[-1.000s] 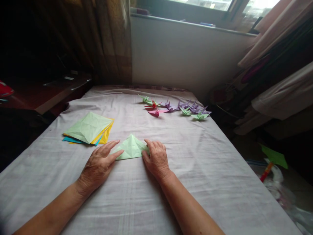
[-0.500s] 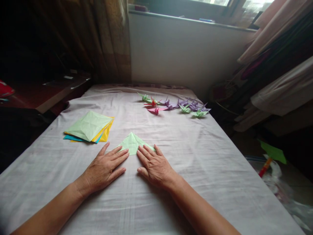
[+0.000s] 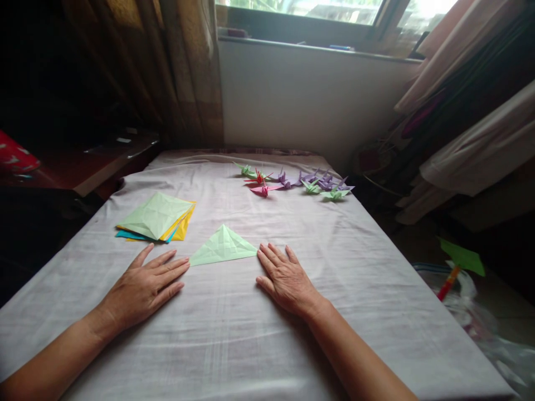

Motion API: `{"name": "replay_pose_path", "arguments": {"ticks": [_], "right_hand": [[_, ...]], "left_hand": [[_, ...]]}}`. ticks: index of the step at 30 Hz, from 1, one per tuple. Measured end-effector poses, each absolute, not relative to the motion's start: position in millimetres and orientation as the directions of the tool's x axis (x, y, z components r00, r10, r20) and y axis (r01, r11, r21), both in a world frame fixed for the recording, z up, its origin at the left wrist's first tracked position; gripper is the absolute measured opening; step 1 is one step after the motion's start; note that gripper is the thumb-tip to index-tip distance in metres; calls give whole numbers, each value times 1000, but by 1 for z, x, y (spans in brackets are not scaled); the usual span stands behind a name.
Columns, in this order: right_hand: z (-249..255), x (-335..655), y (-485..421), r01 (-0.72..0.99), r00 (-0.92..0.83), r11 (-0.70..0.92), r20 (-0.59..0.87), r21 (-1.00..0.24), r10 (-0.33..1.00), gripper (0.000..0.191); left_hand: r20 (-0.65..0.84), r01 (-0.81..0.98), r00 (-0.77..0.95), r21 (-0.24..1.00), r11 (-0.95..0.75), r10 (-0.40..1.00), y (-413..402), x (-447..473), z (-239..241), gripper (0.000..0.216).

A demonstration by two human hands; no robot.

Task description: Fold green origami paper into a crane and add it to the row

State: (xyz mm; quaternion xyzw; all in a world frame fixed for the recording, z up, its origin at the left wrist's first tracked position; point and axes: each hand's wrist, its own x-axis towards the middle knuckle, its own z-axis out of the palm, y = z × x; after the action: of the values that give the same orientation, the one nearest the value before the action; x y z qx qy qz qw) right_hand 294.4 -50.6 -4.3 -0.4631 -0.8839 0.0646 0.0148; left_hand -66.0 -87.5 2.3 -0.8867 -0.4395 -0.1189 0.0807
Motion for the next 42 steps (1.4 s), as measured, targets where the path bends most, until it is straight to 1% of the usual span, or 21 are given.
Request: {"name": "replay_pose_path", "arguments": {"ticks": [4, 6, 9, 11, 13, 14, 16, 17, 19, 21, 24, 26, 28, 31, 34, 38, 39, 42], "right_hand": [[-8, 295, -51, 816, -567, 562, 0, -136, 824, 59], [-10, 295, -52, 815, -566, 562, 13, -139, 824, 58], [-10, 295, -52, 822, -556, 552, 12, -141, 831, 58], [-9, 294, -52, 823, -554, 549, 10, -143, 833, 58], [-8, 294, -52, 822, -555, 551, 11, -146, 832, 58], [-8, 294, -52, 821, -557, 552, 12, -146, 831, 58], [-10, 295, -52, 818, -560, 557, 22, -145, 828, 58], [-12, 296, -52, 817, -561, 560, 35, -142, 827, 58], [-16, 297, -52, 814, -559, 566, 90, -130, 824, 58], [-18, 297, -52, 815, -545, 570, 197, -102, 815, 57], [-11, 290, -55, 813, -506, 580, 425, -57, 751, 56], [1, 280, -58, 805, -475, 591, 542, -51, 693, 59], [13, 268, -62, 803, -436, 592, 612, -66, 660, 59], [21, 253, -66, 798, -446, 599, 602, -67, 662, 53], [16, 246, -68, 792, -501, 610, 557, -14, 662, 43], [3, 245, -70, 784, -516, 620, 572, 16, 638, 21], [1, 246, -70, 786, -511, 618, 575, 12, 639, 17], [-3, 248, -69, 793, -509, 609, 540, -9, 670, 17]], "left_hand": [[326, 803, 573, -43, -594, 751, -86, -67, 11, 29], [345, 818, 546, -21, -575, 763, -79, -65, 15, 32], [367, 861, 456, 50, -507, 811, -62, -52, 17, 32], [364, 896, 368, 108, -431, 856, -47, -38, 14, 39], [348, 902, 316, 179, -394, 883, -36, -25, 8, 45], [361, 895, 295, 220, -388, 885, -33, -19, 4, 43], [432, 866, 259, 293, -406, 864, -31, -9, -3, 30], [471, 851, 243, 316, -419, 848, -33, -6, -6, 24], [532, 834, 220, 333, -441, 818, -38, -3, -9, 21], [571, 838, 197, 324, -439, 797, -44, -3, -8, 23], [630, 857, 154, 298, -420, 761, -49, -8, 3, 22], [680, 869, 173, 235, -435, 713, -51, -12, 12, 17], [724, 868, 266, 107, -485, 637, -52, -13, 18, 15], [685, 808, 459, -59, -586, 565, -55, -5, 15, 21], [616, 765, 566, -145, -628, 547, -60, 8, 4, 23], [544, 764, 585, -118, -635, 602, -64, 22, 0, 20], [528, 762, 588, -108, -639, 612, -64, 24, 1, 19], [499, 745, 601, -67, -663, 624, -64, 24, 3, 17]]}}
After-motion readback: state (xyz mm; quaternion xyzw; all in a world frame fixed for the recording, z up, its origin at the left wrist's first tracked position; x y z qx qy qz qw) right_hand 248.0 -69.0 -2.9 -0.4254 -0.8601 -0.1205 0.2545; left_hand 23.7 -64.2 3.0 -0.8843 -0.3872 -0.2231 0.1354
